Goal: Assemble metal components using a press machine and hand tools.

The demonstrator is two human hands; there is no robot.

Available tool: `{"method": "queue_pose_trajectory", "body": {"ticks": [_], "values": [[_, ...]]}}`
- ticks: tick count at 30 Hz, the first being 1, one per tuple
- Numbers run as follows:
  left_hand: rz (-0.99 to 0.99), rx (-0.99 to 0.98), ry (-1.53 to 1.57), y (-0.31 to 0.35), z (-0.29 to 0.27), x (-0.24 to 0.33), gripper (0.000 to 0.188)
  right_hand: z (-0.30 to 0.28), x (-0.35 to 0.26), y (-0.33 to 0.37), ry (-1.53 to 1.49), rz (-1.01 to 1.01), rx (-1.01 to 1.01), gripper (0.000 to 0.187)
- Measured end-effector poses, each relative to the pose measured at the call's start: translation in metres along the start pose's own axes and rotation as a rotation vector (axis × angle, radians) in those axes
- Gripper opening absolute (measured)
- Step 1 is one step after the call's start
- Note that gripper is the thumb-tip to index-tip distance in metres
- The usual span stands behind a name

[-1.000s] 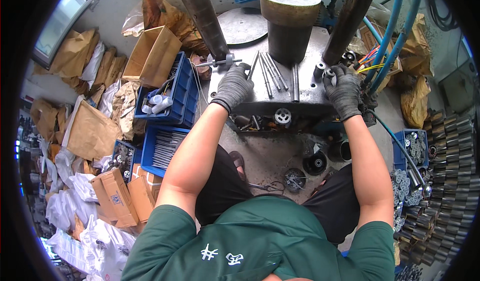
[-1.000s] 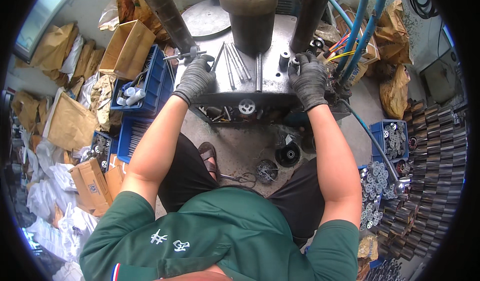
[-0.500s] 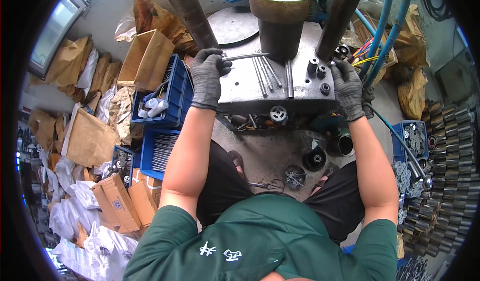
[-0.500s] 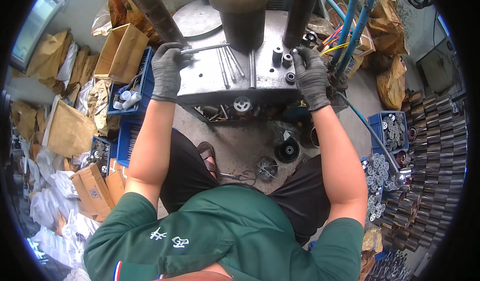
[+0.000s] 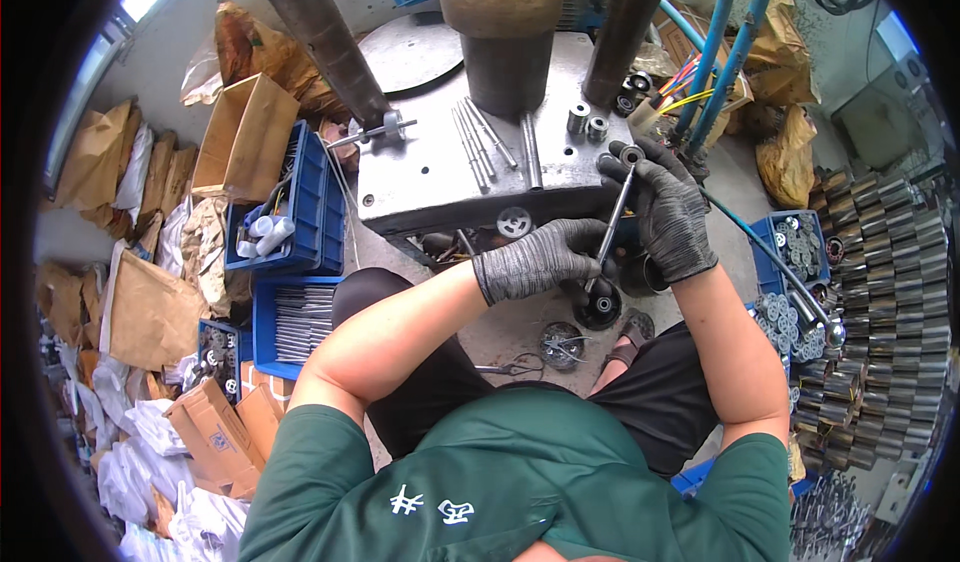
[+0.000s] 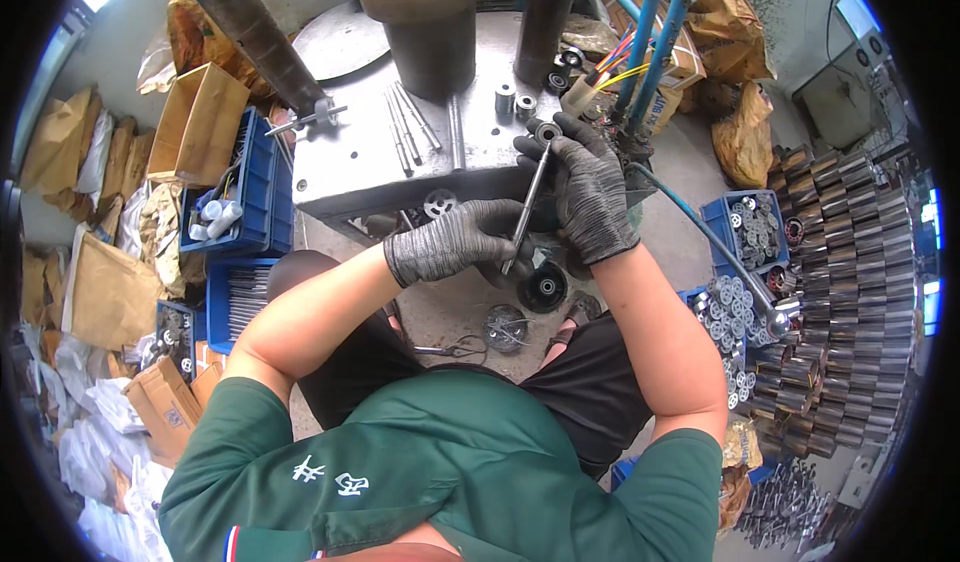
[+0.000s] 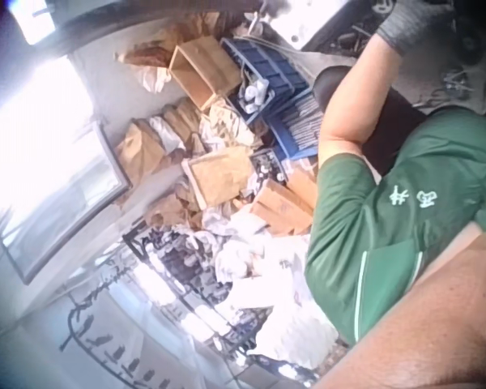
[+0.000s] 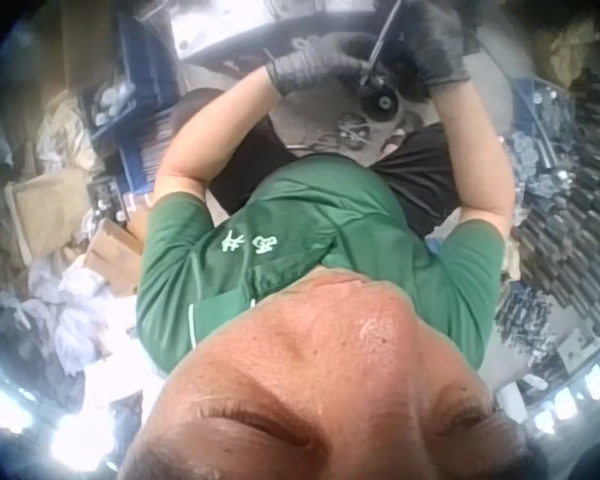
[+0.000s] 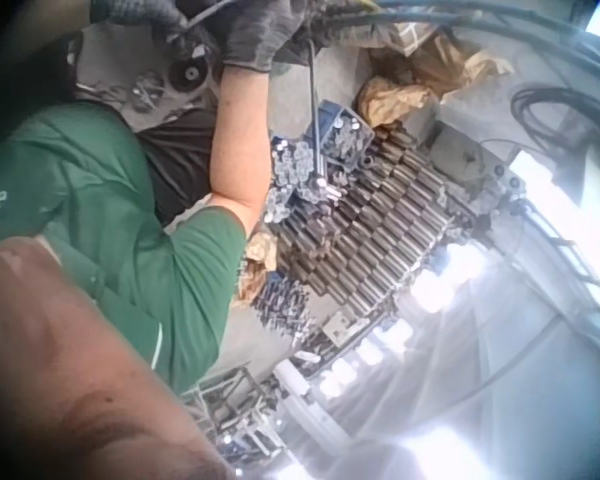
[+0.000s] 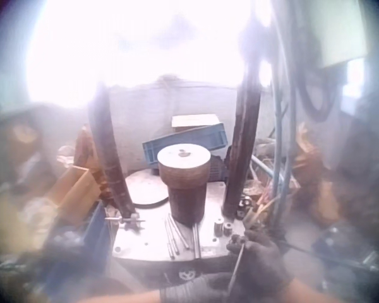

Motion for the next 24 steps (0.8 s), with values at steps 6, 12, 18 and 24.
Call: {"method": "queue_pose_trajectory", "body": {"ticks": [6, 12, 18, 24], "values": [[-0.013, -0.009, -0.001, -0.008, 0.0, -0.002, 0.06, -0.018, -0.016, 0.005, 0.249, -0.043, -0.089, 0.031], [-0.025, 0.005, 0.023, -0.011, -0.002, -0.002, 0.056, -0.018, -0.018, 0.011, 0.31, -0.048, -0.077, 0.029], [0.073, 0.05, -0.139, -0.013, 0.001, -0.002, 0.057, -0.012, -0.011, 0.023, 0.167, 0.265, -0.089, 0.035], [0.076, 0.172, -0.171, -0.001, -0.016, -0.011, 0.046, 0.004, -0.001, 0.019, 0.197, 0.031, -0.146, 0.03]]}}
Point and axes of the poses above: each hand's wrist, its own y-axis away from the middle knuckle, its own z-axis out of the palm, x = y × z, the point moved 4 cm from there along -y, towards the middle knuckle, and after that the axes turned 8 degrees about y, right-handed, at the moved point
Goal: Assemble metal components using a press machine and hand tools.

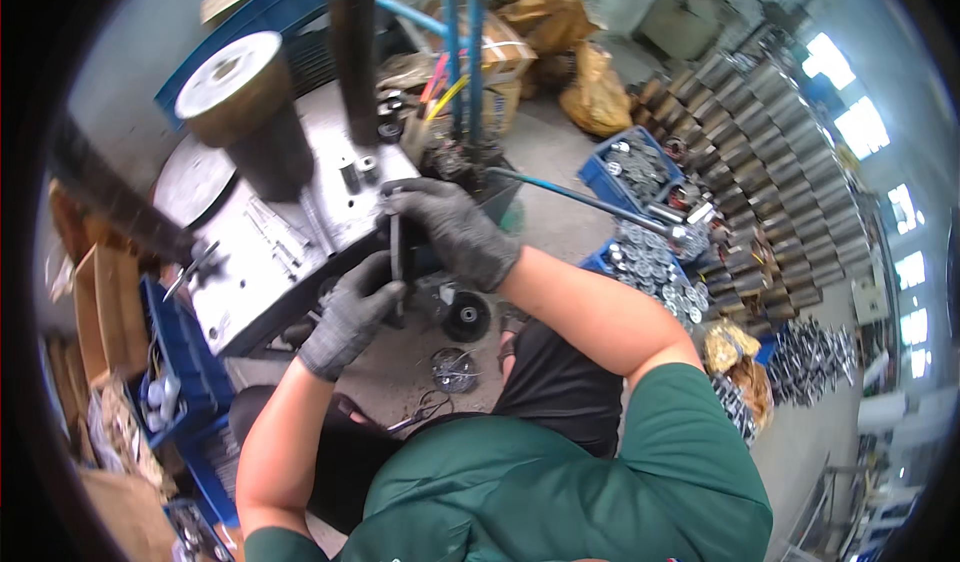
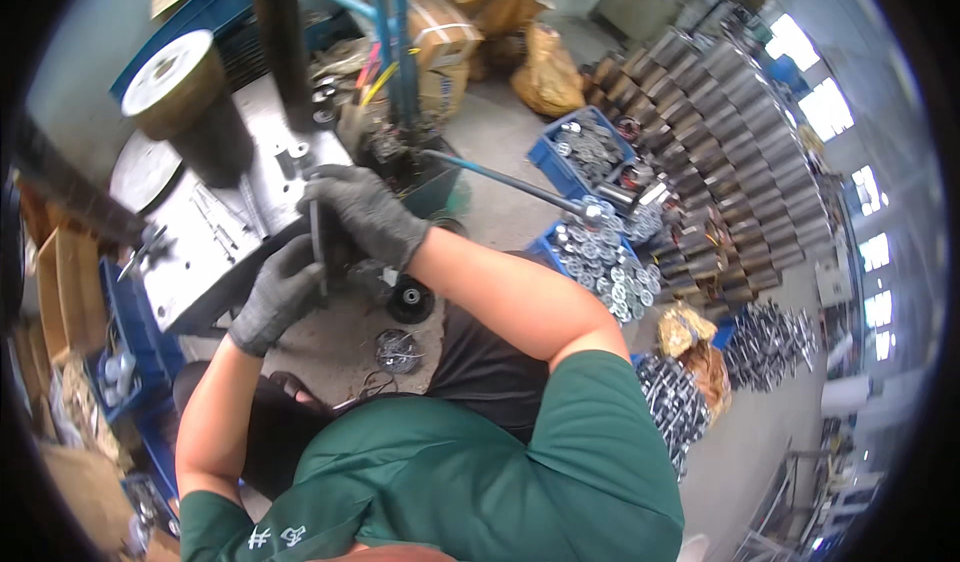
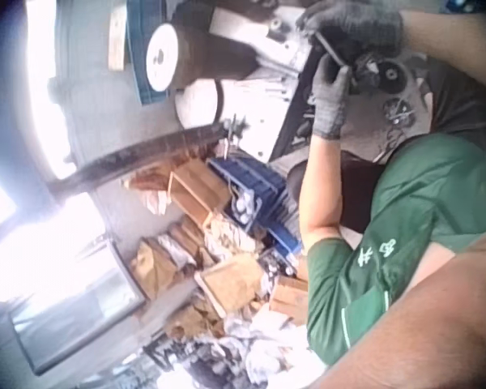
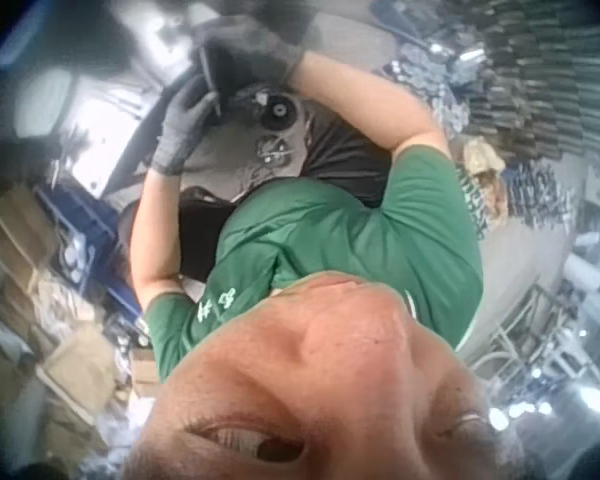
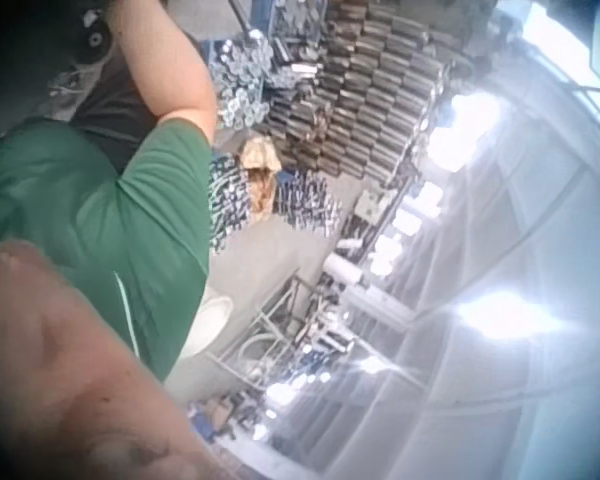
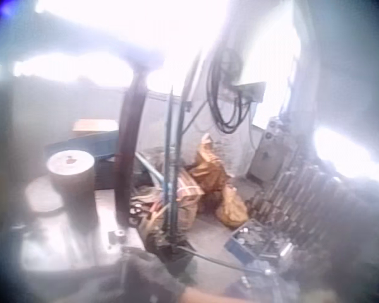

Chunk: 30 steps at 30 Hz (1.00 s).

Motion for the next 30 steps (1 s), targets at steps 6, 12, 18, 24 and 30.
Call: {"method": "queue_pose_trajectory", "body": {"ticks": [6, 12, 18, 24, 30], "values": [[0.023, 0.025, -0.007, -0.002, 0.005, 0.01, 0.041, -0.005, -0.009, 0.0, 0.465, -0.127, 0.12, 0.034], [0.188, 0.072, -0.218, 0.0, 0.001, 0.008, 0.038, 0.009, 0.003, 0.014, -0.108, -0.027, -0.003, 0.03], [0.11, 0.17, -0.121, 0.014, 0.002, 0.026, 0.023, 0.025, 0.028, 0.018, 0.223, -0.252, 0.021, 0.027], [0.264, 0.286, -0.043, 0.005, -0.026, 0.013, 0.035, 0.039, 0.027, 0.011, 0.014, -0.273, 0.009, 0.03], [0.651, 0.418, -0.277, 0.014, -0.101, 0.01, 0.071, 0.026, 0.126, -0.008, 0.373, 0.299, 0.115, 0.027]]}}
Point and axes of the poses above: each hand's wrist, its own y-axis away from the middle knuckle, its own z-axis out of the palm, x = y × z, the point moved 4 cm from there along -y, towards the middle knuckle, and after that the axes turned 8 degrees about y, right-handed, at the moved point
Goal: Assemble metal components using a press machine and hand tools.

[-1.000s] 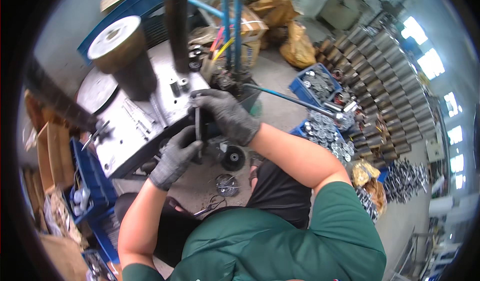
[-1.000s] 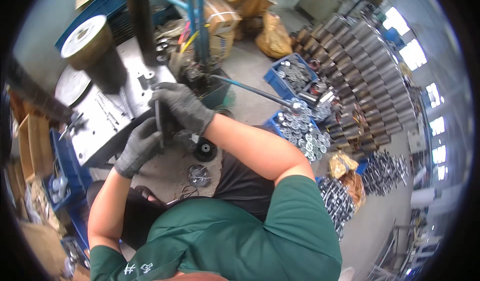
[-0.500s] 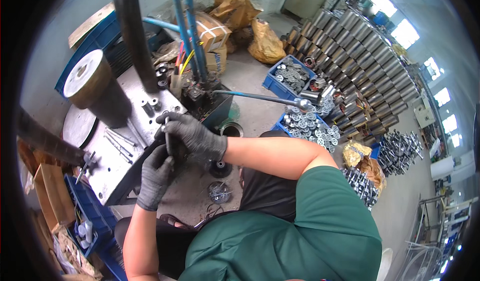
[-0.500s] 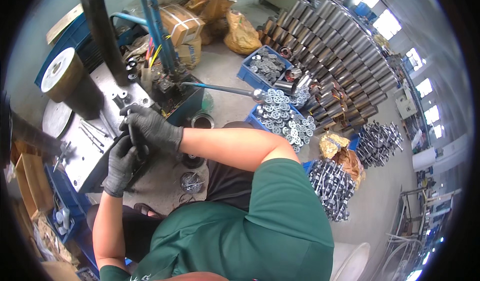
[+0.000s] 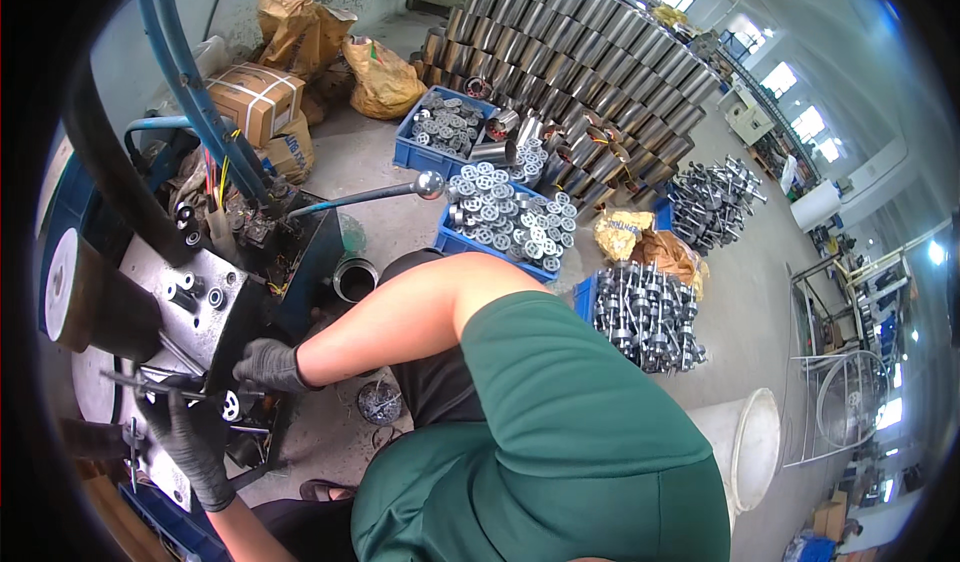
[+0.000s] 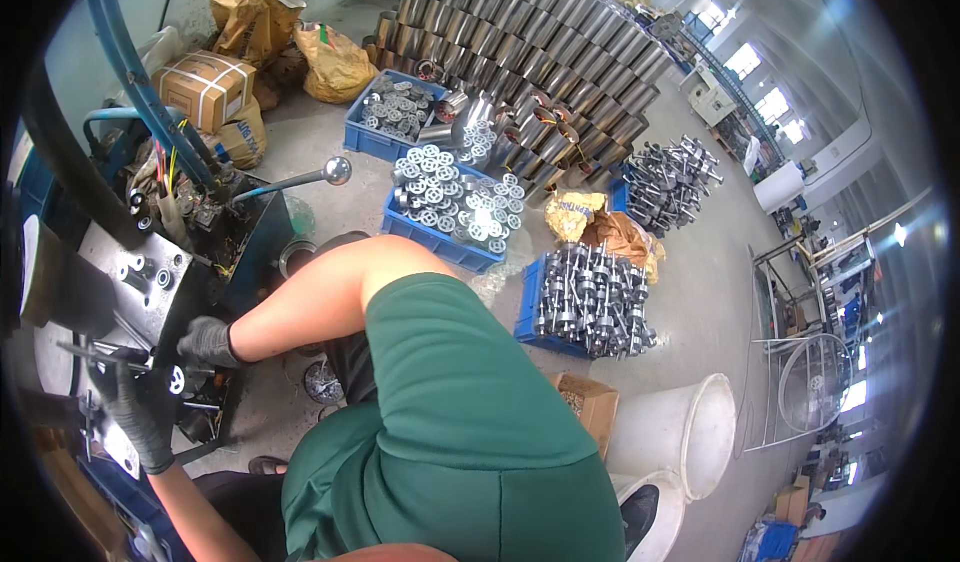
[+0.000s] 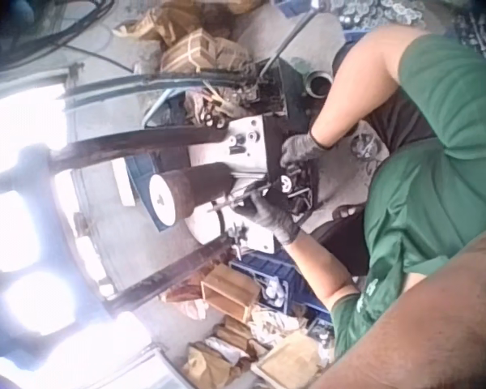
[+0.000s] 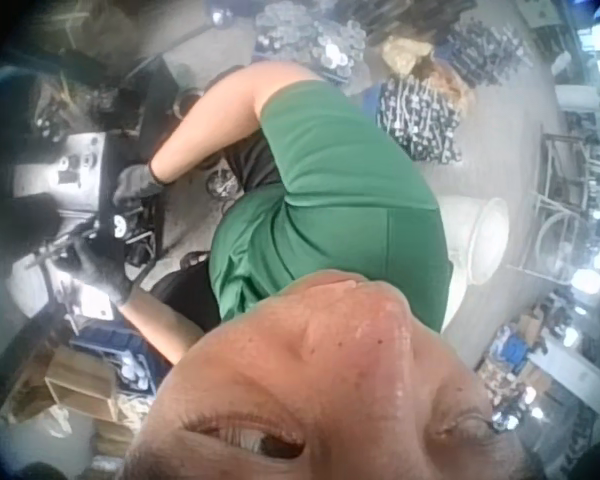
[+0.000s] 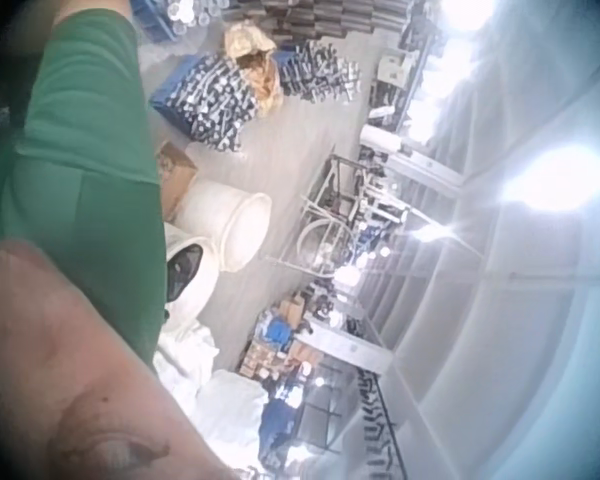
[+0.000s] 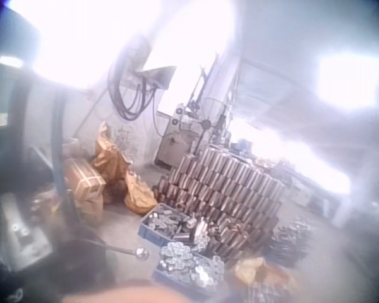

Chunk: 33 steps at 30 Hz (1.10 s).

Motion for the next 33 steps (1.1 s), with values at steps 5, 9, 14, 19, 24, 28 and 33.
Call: {"method": "queue_pose_trajectory", "body": {"ticks": [5, 9, 14, 19, 24, 28, 33], "values": [[0.18, -0.173, -0.308, 0.0, 0.009, 0.038, 0.092, 0.025, 0.02, -0.007, -0.164, 0.311, -0.238, 0.034], [0.207, -0.143, -0.342, 0.009, 0.002, 0.047, 0.098, 0.063, 0.018, -0.036, -0.245, 0.297, -0.412, 0.032], [-0.259, 0.007, 0.531, -0.021, 0.048, 0.027, 0.092, 0.02, 0.053, -0.108, 0.374, -0.507, -0.37, 0.026], [-0.459, 0.125, 0.45, 0.031, 0.004, 0.025, 0.044, 0.061, 0.02, -0.052, 0.994, -0.648, -0.551, 0.05], [-0.602, -0.069, 0.461, 0.042, 0.063, 0.058, 0.054, 0.013, 0.108, -0.004, 1.619, -0.375, -1.103, 0.045], [-0.739, -0.124, 0.518, 0.084, 0.067, 0.044, 0.054, -0.014, 0.047, 0.009, 1.33, -0.168, -0.828, 0.042], [-0.952, -0.119, 0.57, 0.087, 0.079, 0.037, 0.057, -0.064, -0.02, 0.024, 0.543, 0.096, -0.4, 0.034]]}}
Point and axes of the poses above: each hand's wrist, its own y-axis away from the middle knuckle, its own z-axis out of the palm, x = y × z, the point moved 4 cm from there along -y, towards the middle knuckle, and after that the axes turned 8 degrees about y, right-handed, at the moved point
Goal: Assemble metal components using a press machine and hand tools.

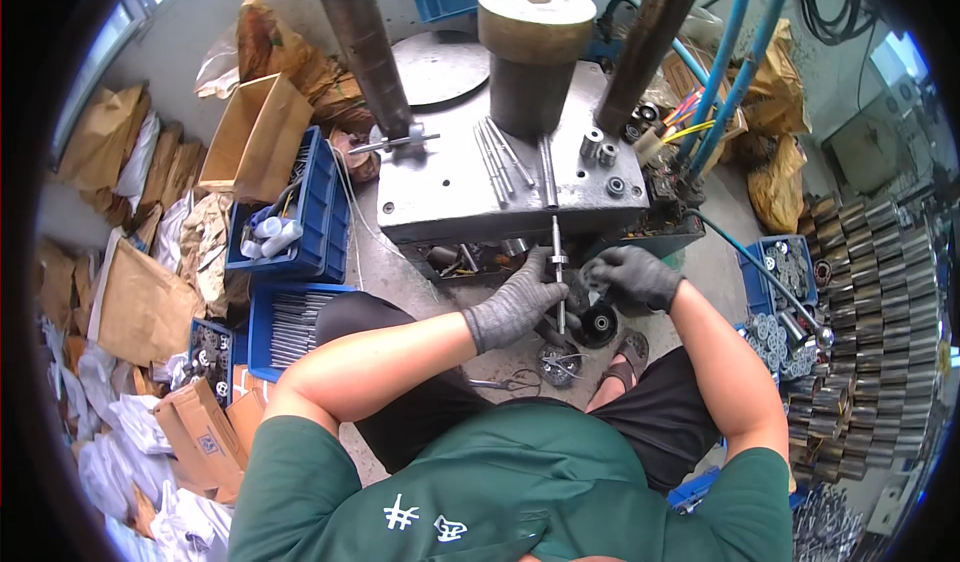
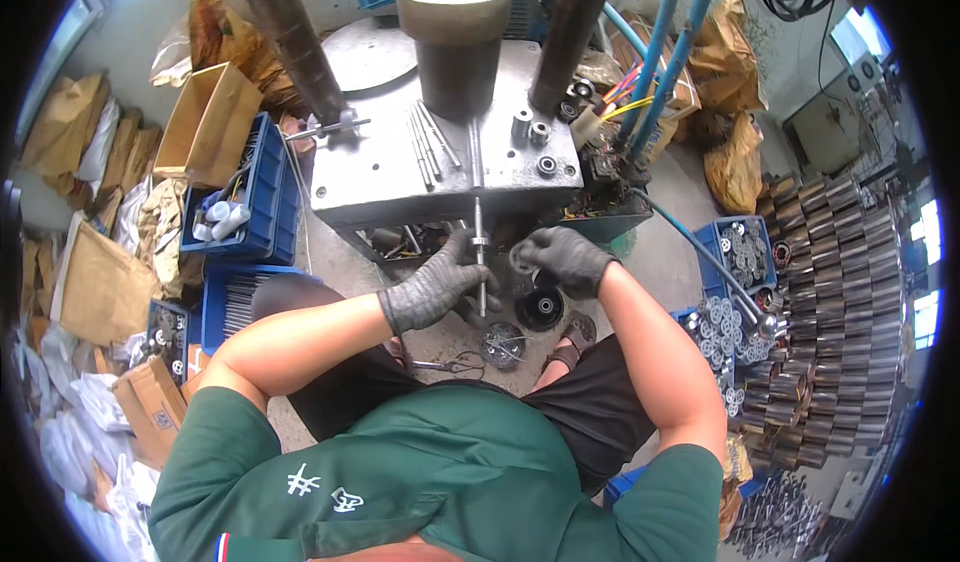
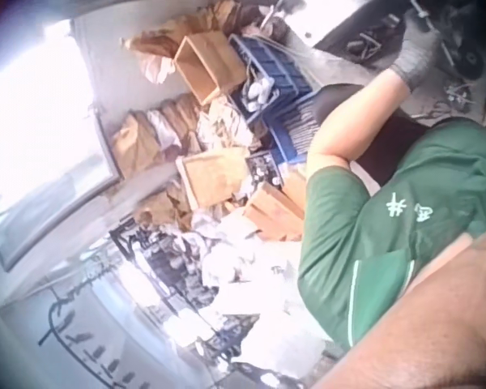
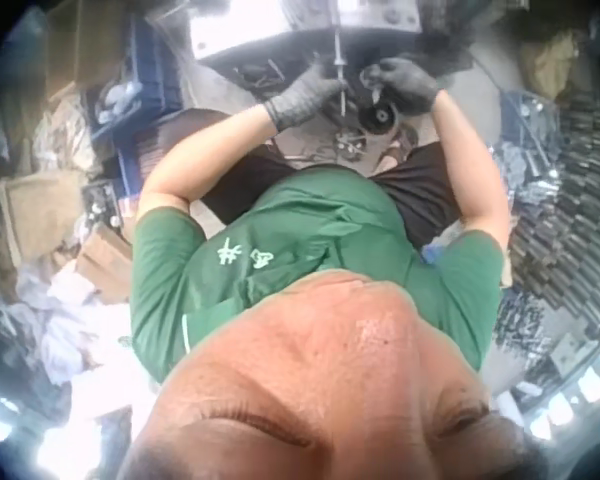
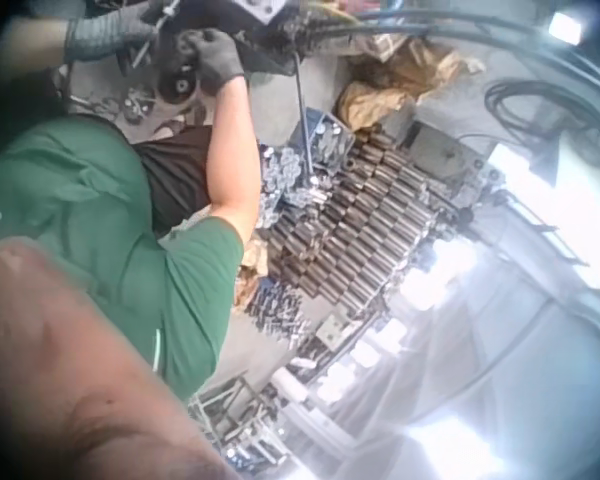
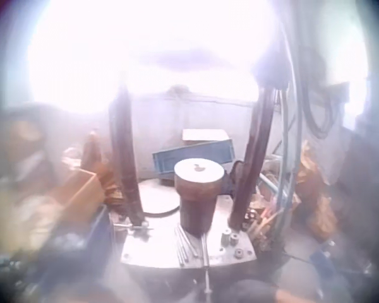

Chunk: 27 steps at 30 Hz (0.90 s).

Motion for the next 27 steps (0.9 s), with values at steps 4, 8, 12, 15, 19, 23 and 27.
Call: {"method": "queue_pose_trajectory", "body": {"ticks": [4, 8, 12, 15, 19, 23, 27], "values": [[-0.065, 0.077, -0.013, -0.014, -0.008, 0.001, 0.06, -0.043, -0.032, 0.007, -0.117, -0.238, 0.218, 0.037], [-0.035, 0.077, -0.007, -0.024, -0.012, 0.005, 0.061, -0.082, -0.089, 0.032, -0.16, -0.209, 0.434, 0.035], [0.022, 0.11, -0.074, -0.044, -0.021, -0.004, 0.057, -0.115, -0.145, 0.03, -0.319, -0.36, 0.506, 0.027], [0.024, 0.143, -0.04, -0.047, -0.024, -0.001, 0.06, -0.125, -0.205, 0.037, -0.366, -0.522, 0.511, 0.028], [0.032, 0.158, 0.007, -0.053, -0.024, 0.011, 0.068, -0.156, -0.258, 0.022, 0.01, -0.746, 0.824, 0.025], [-0.004, 0.151, 0.128, -0.056, -0.028, 0.018, 0.064, -0.155, -0.305, 0.009, 0.543, -0.86, 1.075, 0.024], [-0.033, 0.083, 0.205, -0.068, -0.034, 0.008, 0.044, -0.149, -0.312, -0.012, 0.815, -0.768, 0.987, 0.022]]}}
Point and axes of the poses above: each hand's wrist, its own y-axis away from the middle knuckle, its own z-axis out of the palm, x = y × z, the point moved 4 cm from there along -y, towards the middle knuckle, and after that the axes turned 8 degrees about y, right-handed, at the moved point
